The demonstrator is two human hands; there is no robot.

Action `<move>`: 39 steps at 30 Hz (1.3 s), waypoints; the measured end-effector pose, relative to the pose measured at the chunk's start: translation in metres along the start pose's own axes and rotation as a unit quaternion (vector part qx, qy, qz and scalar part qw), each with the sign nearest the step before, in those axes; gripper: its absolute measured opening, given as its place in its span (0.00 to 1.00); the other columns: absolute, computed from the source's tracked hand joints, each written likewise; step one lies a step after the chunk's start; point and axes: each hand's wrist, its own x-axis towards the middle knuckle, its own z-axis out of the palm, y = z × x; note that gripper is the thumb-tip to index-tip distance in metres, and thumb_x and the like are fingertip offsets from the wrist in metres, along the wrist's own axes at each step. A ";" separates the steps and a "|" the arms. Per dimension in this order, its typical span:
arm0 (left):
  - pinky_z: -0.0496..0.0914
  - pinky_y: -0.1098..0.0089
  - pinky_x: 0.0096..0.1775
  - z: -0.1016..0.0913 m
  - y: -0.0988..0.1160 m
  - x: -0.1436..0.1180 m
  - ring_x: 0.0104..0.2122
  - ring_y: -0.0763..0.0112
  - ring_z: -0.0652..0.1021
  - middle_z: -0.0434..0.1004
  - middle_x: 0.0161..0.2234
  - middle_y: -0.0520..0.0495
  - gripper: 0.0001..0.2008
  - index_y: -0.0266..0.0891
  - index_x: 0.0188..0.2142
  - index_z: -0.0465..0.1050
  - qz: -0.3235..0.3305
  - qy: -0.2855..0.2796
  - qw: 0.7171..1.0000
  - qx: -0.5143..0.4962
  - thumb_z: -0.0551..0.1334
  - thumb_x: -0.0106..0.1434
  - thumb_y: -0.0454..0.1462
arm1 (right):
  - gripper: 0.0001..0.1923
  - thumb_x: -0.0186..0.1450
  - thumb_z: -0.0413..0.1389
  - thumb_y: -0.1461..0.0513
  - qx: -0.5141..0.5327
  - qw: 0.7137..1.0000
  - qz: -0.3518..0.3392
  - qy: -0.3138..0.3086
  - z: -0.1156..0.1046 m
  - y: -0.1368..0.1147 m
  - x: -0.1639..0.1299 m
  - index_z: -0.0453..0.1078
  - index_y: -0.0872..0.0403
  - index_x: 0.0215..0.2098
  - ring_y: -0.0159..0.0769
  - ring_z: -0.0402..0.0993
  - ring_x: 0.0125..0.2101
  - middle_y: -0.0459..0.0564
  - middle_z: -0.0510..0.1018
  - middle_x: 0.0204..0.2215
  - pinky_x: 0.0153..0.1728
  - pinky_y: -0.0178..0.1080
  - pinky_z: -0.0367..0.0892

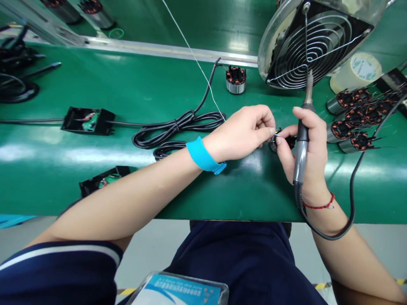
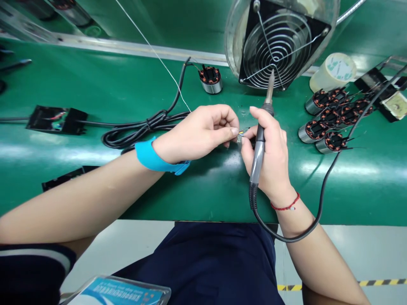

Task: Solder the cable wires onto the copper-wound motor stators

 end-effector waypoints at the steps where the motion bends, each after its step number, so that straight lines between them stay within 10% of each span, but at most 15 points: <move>1: 0.66 0.72 0.31 0.001 -0.001 0.000 0.26 0.75 0.72 0.71 0.25 0.52 0.06 0.37 0.29 0.66 0.007 0.002 1.000 0.008 0.58 0.61 0.27 | 0.24 0.63 0.57 0.65 -0.001 1.000 -0.001 0.002 0.000 -0.001 0.000 0.62 0.45 0.56 0.39 0.75 0.38 0.41 0.78 0.33 0.49 0.48 0.67; 29: 0.62 0.73 0.27 -0.002 0.000 0.008 0.21 0.77 0.68 0.69 0.21 0.52 0.08 0.37 0.24 0.67 -0.081 -0.025 0.996 -0.005 0.57 0.58 0.27 | 0.28 0.64 0.58 0.63 -0.029 0.999 0.019 -0.029 -0.008 0.010 -0.001 0.60 0.42 0.61 0.44 0.75 0.42 0.44 0.78 0.36 0.52 0.54 0.66; 34: 0.62 0.72 0.29 -0.001 -0.002 0.006 0.23 0.77 0.68 0.69 0.22 0.52 0.08 0.37 0.25 0.67 -0.059 -0.036 0.998 0.007 0.57 0.59 0.27 | 0.23 0.68 0.56 0.61 -0.030 0.998 0.048 0.040 -0.022 -0.011 -0.015 0.66 0.42 0.61 0.43 0.77 0.38 0.45 0.80 0.35 0.52 0.54 0.67; 39: 0.63 0.71 0.32 0.000 -0.003 0.003 0.26 0.75 0.68 0.68 0.23 0.52 0.09 0.37 0.25 0.67 -0.018 -0.030 0.999 0.039 0.56 0.60 0.28 | 0.20 0.65 0.60 0.60 -0.032 0.991 0.043 0.125 -0.024 -0.019 -0.045 0.72 0.41 0.56 0.40 0.75 0.28 0.47 0.79 0.36 0.33 0.47 0.72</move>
